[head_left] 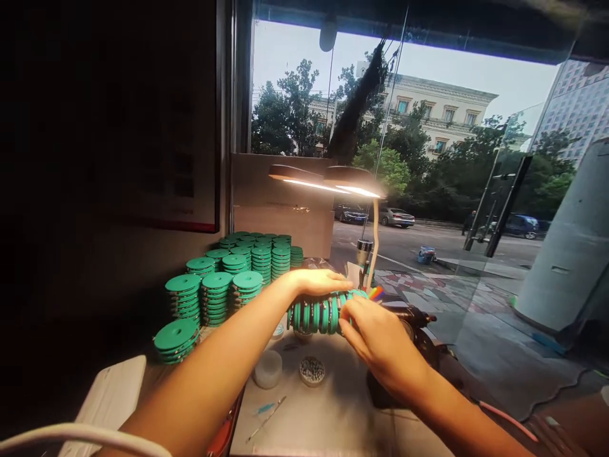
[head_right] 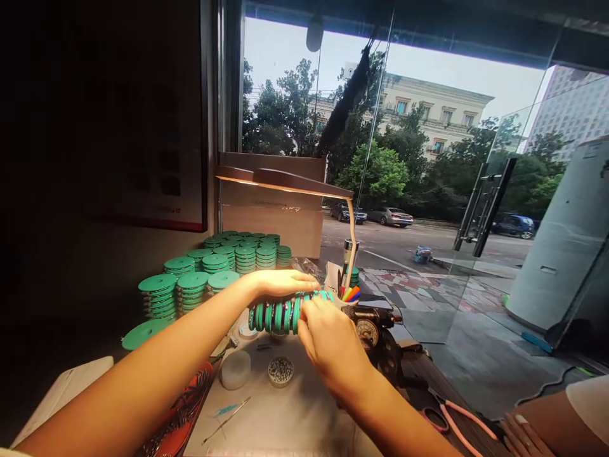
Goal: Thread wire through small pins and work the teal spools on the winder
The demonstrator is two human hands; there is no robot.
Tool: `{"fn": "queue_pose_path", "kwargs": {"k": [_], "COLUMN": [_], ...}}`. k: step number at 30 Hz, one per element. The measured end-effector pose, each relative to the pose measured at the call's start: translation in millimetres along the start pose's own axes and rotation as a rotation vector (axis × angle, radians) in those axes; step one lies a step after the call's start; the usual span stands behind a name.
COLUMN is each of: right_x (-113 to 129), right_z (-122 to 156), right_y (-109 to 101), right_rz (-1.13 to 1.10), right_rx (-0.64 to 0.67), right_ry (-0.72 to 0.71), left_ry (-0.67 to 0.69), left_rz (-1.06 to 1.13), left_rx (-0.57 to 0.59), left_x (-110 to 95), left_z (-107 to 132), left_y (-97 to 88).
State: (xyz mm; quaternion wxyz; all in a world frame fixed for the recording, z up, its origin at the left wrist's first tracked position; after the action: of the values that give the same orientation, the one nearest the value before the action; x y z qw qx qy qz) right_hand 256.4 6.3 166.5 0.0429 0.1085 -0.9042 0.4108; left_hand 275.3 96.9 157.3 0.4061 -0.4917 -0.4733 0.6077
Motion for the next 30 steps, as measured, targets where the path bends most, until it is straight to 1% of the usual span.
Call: {"fn": "queue_pose_path", "kwargs": {"k": [2, 4, 8, 12, 15, 20, 24, 27, 30], "right_x": [-0.3, -1.0, -8.7, -19.0, -20.7, -18.4, -18.0, -18.5, -20.5], "right_z": [-3.0, -2.8, -0.8, -0.6, -0.8, -1.1, -1.0, -0.7, -0.9], "right_y": [5.1, 6.2, 3.8, 3.6, 6.5, 7.0, 7.4, 9.0, 11.1], "right_rz": [0.016, -0.046, -0.318, -0.603, -0.709, -0.688, -0.599, -0.530, -0.531], "right_rx": [-0.004, -0.004, 0.038, 0.019, 0.006, -0.025, -0.030, 0.002, 0.050], "right_ry": [0.003, 0.026, 0.131, 0.231, 0.255, 0.258, 0.246, 0.230, 0.235], "left_ry": [0.001, 0.002, -0.005, -0.040, -0.049, -0.044, -0.049, -0.070, -0.096], "left_rz": [0.000, 0.001, -0.001, -0.011, -0.013, -0.003, 0.022, 0.042, 0.057], "left_rx": [-0.001, 0.003, 0.028, 0.060, 0.076, 0.060, 0.053, 0.040, 0.023], "left_x": [0.0, 0.7, 6.5, 18.5, 23.8, 27.0, 29.6, 29.7, 28.3], "left_z": [1.2, 1.2, -4.1, -11.6, -15.2, -19.1, -21.0, -20.0, -17.5], "left_y": [0.6, 1.3, 4.1, 8.6, 11.5, 12.6, 13.8, 12.9, 10.4]}}
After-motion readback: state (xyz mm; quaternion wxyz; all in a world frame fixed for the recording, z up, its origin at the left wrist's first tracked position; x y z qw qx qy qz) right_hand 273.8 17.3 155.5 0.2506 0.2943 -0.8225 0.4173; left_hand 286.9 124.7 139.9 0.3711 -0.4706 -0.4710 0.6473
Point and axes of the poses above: each hand's wrist, its own z-axis away from the middle knuckle, its own y-axis out of the palm, x = y × z, the point moved 9 cm from there along -z, towards the middle knuckle, and after that the axes turned 9 degrees about -z, right-handed, at the moved point
